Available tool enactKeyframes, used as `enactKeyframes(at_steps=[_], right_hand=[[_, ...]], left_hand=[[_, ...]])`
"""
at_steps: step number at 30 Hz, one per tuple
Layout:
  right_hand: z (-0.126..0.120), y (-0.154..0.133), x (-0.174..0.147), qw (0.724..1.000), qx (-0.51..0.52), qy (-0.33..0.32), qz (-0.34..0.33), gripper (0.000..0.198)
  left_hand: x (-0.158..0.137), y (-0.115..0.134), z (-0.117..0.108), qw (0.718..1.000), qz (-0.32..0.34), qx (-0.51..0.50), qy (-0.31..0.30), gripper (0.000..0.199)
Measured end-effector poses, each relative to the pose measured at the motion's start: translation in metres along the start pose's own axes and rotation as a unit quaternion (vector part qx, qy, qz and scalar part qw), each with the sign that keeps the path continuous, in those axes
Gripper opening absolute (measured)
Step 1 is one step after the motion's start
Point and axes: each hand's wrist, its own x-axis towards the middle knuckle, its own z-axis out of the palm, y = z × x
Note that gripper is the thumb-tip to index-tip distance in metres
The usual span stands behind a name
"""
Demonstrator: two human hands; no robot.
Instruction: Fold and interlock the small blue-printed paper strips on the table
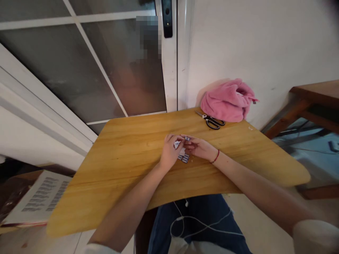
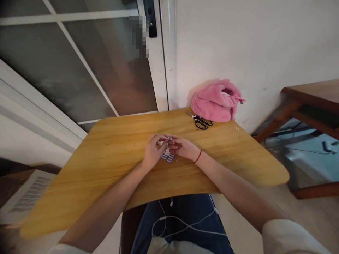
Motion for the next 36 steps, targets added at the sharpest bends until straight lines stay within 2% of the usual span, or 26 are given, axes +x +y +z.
enactKeyframes(at_steps=[6, 11, 14, 17, 19, 21, 23, 25, 28, 30, 32, 34, 36], right_hand=[[0.001, 0.000, 0.000, 0.999, 0.025, -0.026, 0.011, 0.024], [0.002, -0.002, -0.001, 1.000, 0.019, -0.006, 0.008, 0.022], [0.002, -0.003, 0.000, 0.999, -0.040, 0.019, -0.013, 0.019], [0.000, -0.004, 0.001, 0.977, -0.182, 0.077, -0.077, 0.017], [-0.002, -0.003, 0.003, 0.926, -0.319, 0.133, -0.153, 0.017], [-0.007, -0.001, 0.004, 0.846, -0.449, 0.177, -0.229, 0.018], [-0.012, 0.001, 0.005, 0.762, -0.558, 0.189, -0.267, 0.019], [-0.015, 0.003, 0.005, 0.691, -0.654, 0.174, -0.252, 0.017], [-0.017, 0.004, 0.005, 0.608, -0.758, 0.137, -0.190, 0.015], [-0.016, 0.004, 0.005, 0.576, -0.788, 0.132, -0.175, 0.015], [-0.014, 0.004, 0.004, 0.556, -0.801, 0.139, -0.173, 0.017], [-0.013, 0.004, 0.003, 0.544, -0.807, 0.152, -0.174, 0.020], [-0.011, 0.003, 0.002, 0.545, -0.799, 0.172, -0.186, 0.020]], left_hand=[[0.001, -0.003, -0.001, 1.000, -0.001, 0.005, 0.004, 0.006], [0.004, -0.005, -0.003, 0.999, -0.024, -0.014, 0.016, 0.008], [0.005, -0.010, 0.000, 0.992, -0.082, -0.090, 0.013, 0.013], [0.007, -0.016, 0.003, 0.958, -0.170, -0.231, -0.009, 0.018], [0.008, -0.019, 0.003, 0.929, -0.212, -0.303, -0.006, 0.020], [0.009, -0.021, 0.002, 0.905, -0.239, -0.352, 0.013, 0.020], [0.011, -0.023, 0.000, 0.881, -0.260, -0.393, 0.031, 0.019], [0.012, -0.024, -0.002, 0.864, -0.275, -0.420, 0.038, 0.018], [0.013, -0.025, -0.003, 0.865, -0.274, -0.418, 0.040, 0.016], [0.013, -0.026, -0.004, 0.874, -0.270, -0.403, 0.040, 0.015], [0.012, -0.027, -0.003, 0.882, -0.267, -0.386, 0.041, 0.014], [0.011, -0.027, -0.002, 0.895, -0.256, -0.365, 0.039, 0.015], [0.010, -0.029, -0.001, 0.914, -0.234, -0.330, 0.031, 0.015]])
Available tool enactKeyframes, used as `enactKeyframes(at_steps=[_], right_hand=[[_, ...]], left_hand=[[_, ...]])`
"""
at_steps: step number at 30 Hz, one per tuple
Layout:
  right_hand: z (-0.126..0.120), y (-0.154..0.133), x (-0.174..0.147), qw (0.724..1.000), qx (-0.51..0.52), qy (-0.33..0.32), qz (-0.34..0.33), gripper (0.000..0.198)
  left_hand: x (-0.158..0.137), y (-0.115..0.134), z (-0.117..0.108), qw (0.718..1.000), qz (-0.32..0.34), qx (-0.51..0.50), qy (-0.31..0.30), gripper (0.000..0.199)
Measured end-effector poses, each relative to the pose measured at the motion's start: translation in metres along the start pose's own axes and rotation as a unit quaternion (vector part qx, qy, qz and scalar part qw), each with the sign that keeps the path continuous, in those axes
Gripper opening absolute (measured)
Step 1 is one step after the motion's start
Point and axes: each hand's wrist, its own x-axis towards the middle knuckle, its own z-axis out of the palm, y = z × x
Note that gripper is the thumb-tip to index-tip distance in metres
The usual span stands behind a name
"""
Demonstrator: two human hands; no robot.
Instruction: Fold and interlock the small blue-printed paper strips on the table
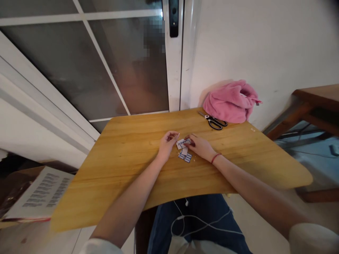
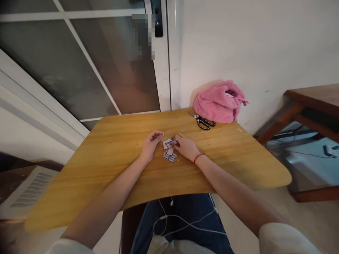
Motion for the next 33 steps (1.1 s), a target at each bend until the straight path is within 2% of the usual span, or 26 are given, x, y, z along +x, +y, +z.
enactKeyframes(at_steps=[4, 10, 15, 20, 24, 33], right_hand=[[-0.004, -0.003, 0.000, 0.996, 0.062, 0.062, 0.003, 0.021], [-0.007, -0.007, -0.001, 0.986, 0.164, -0.002, -0.013, 0.025], [-0.004, -0.012, -0.002, 0.965, 0.261, 0.004, -0.008, 0.037], [-0.002, -0.010, -0.001, 0.967, 0.251, 0.035, 0.003, 0.024], [-0.001, -0.006, 0.000, 0.974, 0.222, 0.042, 0.007, 0.024], [-0.002, -0.010, -0.001, 0.971, 0.240, -0.004, 0.015, 0.027]], left_hand=[[0.000, -0.004, 0.000, 0.994, 0.048, 0.097, -0.023, 0.012], [0.003, -0.002, -0.005, 0.991, 0.040, 0.126, -0.002, 0.013], [0.004, 0.001, -0.010, 0.967, 0.112, 0.217, -0.076, 0.011], [0.002, -0.004, -0.008, 0.952, 0.122, 0.253, -0.118, 0.011], [0.001, -0.004, -0.007, 0.949, 0.118, 0.266, -0.124, 0.011], [-0.001, -0.001, -0.006, 0.948, 0.128, 0.268, -0.114, 0.011]])
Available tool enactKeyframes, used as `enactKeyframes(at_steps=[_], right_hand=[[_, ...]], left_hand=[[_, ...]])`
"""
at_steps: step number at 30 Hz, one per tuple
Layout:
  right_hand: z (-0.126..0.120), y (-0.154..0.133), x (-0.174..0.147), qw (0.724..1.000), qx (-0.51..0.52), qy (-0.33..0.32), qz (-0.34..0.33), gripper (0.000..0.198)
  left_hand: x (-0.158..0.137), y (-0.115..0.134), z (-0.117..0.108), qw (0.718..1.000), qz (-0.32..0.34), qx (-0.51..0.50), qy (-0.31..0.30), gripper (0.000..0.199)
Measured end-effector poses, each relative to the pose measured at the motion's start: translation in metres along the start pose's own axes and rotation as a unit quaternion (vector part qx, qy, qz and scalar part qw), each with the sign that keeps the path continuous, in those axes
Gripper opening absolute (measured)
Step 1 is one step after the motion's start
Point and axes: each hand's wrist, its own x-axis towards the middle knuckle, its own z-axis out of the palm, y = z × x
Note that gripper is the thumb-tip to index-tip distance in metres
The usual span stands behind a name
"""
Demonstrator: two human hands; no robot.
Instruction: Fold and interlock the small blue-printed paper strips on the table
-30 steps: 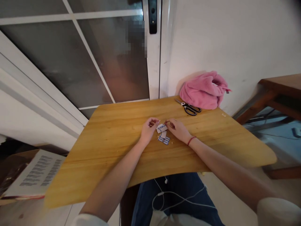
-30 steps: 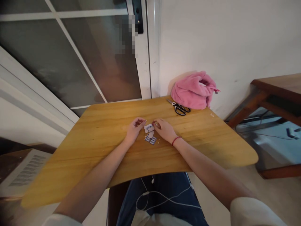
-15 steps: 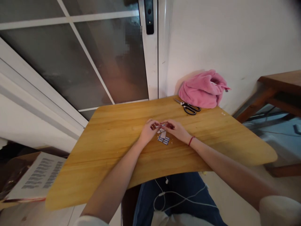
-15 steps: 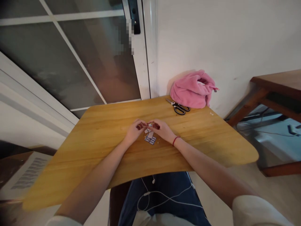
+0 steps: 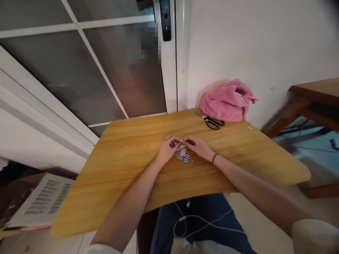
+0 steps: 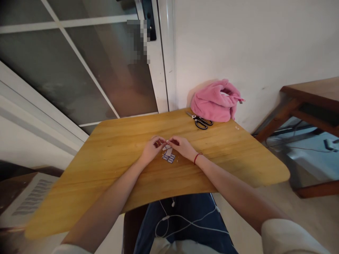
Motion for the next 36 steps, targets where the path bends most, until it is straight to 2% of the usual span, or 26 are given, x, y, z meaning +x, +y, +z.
enactKeyframes(at_steps=[8, 12, 14, 16, 18, 20, 22, 24, 25, 26, 28, 32, 36], right_hand=[[0.000, 0.003, 0.003, 0.999, 0.037, 0.037, 0.004, 0.022], [-0.020, 0.005, 0.002, 0.995, 0.071, 0.050, 0.049, 0.028], [-0.047, 0.009, -0.001, 0.990, 0.073, 0.077, 0.092, 0.033], [-0.087, 0.016, -0.007, 0.988, 0.046, 0.085, 0.118, 0.037], [-0.132, 0.024, -0.018, 0.988, -0.006, 0.041, 0.151, 0.039], [-0.176, 0.034, -0.034, 0.974, -0.103, 0.044, 0.196, 0.038], [-0.213, 0.045, -0.052, 0.939, -0.202, 0.122, 0.248, 0.031], [-0.239, 0.058, -0.069, 0.883, -0.302, 0.235, 0.273, 0.026], [-0.248, 0.064, -0.076, 0.853, -0.351, 0.263, 0.281, 0.025], [-0.255, 0.071, -0.081, 0.832, -0.391, 0.264, 0.292, 0.024], [-0.261, 0.083, -0.085, 0.812, -0.432, 0.235, 0.314, 0.023], [-0.255, 0.098, -0.079, 0.823, -0.406, 0.213, 0.335, 0.026], [-0.241, 0.094, -0.076, 0.832, -0.367, 0.245, 0.335, 0.027]], left_hand=[[-0.001, 0.006, 0.001, 1.000, -0.003, -0.016, 0.006, 0.013], [-0.002, 0.007, 0.001, 0.999, -0.018, -0.041, 0.005, 0.015], [-0.003, 0.006, 0.002, 0.998, -0.022, -0.059, 0.010, 0.016], [-0.002, 0.004, 0.001, 0.996, -0.029, -0.077, 0.015, 0.016], [-0.001, 0.002, 0.001, 0.995, -0.040, -0.094, 0.022, 0.016], [0.001, 0.000, 0.001, 0.992, -0.053, -0.108, 0.030, 0.017], [0.002, -0.001, 0.001, 0.990, -0.060, -0.121, 0.034, 0.017], [0.002, -0.002, 0.002, 0.989, -0.062, -0.132, 0.032, 0.018], [0.002, -0.002, 0.002, 0.988, -0.063, -0.136, 0.031, 0.018], [0.002, -0.002, 0.002, 0.988, -0.064, -0.136, 0.030, 0.018], [0.001, -0.001, 0.003, 0.989, -0.067, -0.131, 0.028, 0.018], [-0.001, 0.001, 0.002, 0.990, -0.077, -0.120, 0.013, 0.019], [-0.001, 0.000, 0.001, 0.989, -0.076, -0.122, 0.015, 0.020]])
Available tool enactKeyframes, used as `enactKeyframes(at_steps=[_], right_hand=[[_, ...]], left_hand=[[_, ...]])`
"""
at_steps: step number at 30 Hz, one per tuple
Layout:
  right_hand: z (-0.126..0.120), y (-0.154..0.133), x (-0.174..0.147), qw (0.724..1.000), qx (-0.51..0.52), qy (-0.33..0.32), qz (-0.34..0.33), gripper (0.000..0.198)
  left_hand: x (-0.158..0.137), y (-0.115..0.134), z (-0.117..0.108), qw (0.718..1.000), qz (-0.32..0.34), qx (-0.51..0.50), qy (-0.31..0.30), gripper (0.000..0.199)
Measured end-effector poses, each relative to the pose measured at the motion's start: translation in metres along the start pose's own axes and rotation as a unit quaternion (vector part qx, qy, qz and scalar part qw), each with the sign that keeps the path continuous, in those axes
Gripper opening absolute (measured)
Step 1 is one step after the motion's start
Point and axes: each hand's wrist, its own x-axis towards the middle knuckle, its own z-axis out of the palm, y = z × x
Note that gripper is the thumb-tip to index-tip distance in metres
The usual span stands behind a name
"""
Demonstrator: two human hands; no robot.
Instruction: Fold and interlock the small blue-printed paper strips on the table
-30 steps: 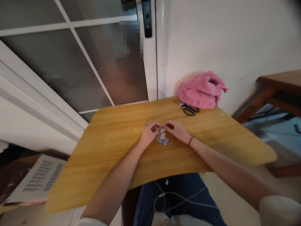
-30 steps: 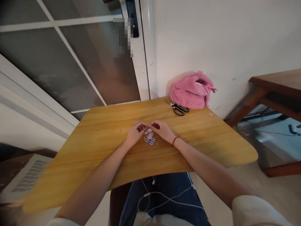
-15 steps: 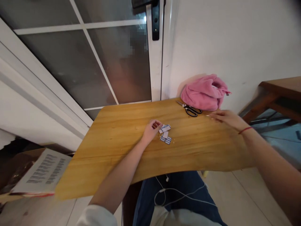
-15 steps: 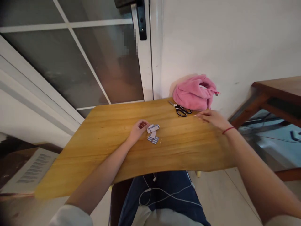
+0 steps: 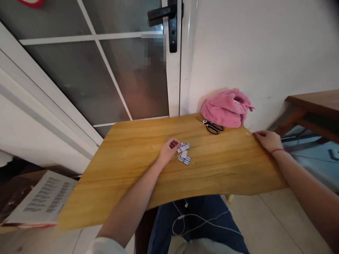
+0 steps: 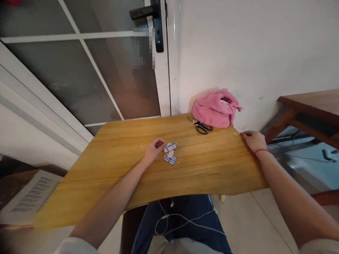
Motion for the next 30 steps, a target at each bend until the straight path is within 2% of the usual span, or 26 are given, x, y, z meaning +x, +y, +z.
enactKeyframes(at_steps=[8, 11, 16, 20, 24, 27, 30], right_hand=[[-0.002, 0.004, -0.011, 0.999, 0.044, -0.009, 0.028, 0.037], [0.001, 0.008, -0.010, 0.999, 0.033, -0.018, -0.001, 0.035], [0.011, 0.012, -0.007, 0.993, 0.013, -0.059, -0.099, 0.040], [0.020, 0.015, -0.014, 0.989, -0.016, -0.096, -0.107, 0.052], [0.021, 0.017, -0.029, 0.993, -0.038, -0.068, -0.089, 0.054], [0.017, 0.014, -0.037, 0.996, -0.039, -0.027, -0.077, 0.047], [0.015, 0.009, -0.037, 0.991, -0.065, 0.041, -0.114, 0.039]], left_hand=[[0.001, 0.000, 0.001, 1.000, 0.003, 0.000, -0.017, 0.019], [0.002, -0.001, 0.001, 1.000, 0.001, 0.001, -0.020, 0.020], [0.002, -0.001, 0.002, 0.999, -0.010, -0.001, -0.039, 0.020], [0.000, 0.001, 0.002, 0.998, -0.025, -0.012, -0.048, 0.021], [-0.002, 0.001, 0.002, 0.998, -0.049, -0.011, -0.041, 0.022], [-0.002, -0.001, 0.003, 0.997, -0.068, -0.017, -0.040, 0.022], [-0.002, -0.003, 0.005, 0.996, -0.079, -0.025, -0.038, 0.022]])
